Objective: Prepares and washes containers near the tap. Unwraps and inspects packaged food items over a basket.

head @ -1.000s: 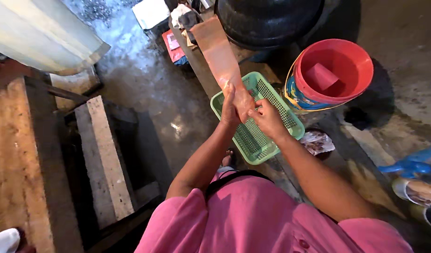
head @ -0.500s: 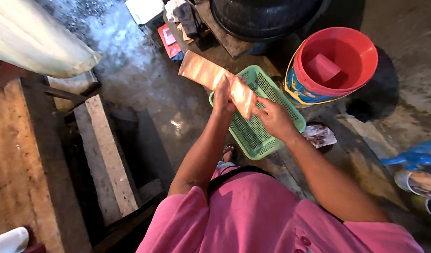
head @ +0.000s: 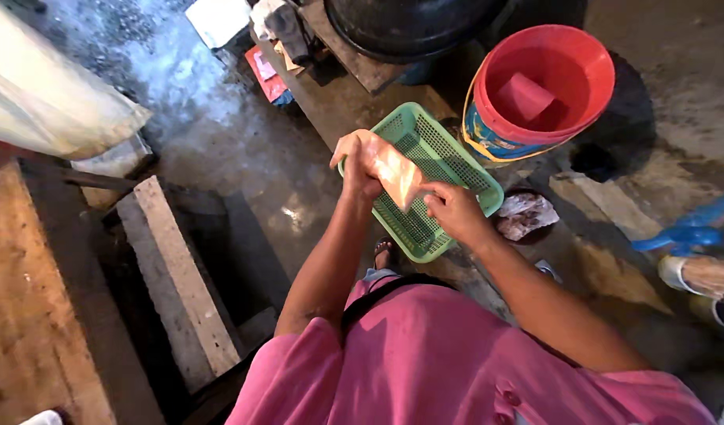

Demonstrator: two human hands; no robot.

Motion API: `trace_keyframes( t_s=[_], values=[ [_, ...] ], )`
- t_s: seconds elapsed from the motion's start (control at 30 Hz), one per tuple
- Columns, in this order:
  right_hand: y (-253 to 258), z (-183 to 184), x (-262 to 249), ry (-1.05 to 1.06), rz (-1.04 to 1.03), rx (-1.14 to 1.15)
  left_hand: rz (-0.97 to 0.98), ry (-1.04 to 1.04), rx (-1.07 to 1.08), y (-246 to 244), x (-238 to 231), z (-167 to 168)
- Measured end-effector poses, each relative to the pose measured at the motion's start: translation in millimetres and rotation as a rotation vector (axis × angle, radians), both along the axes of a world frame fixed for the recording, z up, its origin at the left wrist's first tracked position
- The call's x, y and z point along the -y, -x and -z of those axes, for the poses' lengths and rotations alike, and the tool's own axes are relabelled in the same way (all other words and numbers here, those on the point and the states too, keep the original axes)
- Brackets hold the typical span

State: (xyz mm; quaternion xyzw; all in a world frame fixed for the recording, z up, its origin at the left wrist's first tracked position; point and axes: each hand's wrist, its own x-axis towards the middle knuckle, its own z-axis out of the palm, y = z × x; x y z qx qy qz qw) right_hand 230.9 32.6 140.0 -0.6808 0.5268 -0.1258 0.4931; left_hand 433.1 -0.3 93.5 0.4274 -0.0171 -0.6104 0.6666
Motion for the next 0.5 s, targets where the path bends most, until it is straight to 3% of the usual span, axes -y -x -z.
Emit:
trace_keyframes(
  t_s=[0.2, 0.5],
  values=[
    [-8.3, 11.1, 2.9, -0.108, 0.031, 0.109, 0.202, 0.314, -0.019, -19.4, -15.7, 23.5],
    [-5.5, 1.5, -24.3, -0.084, -0.148, 0.035, 0.065, -0.041, 0.113, -15.2, -12.1, 25.9]
  ],
)
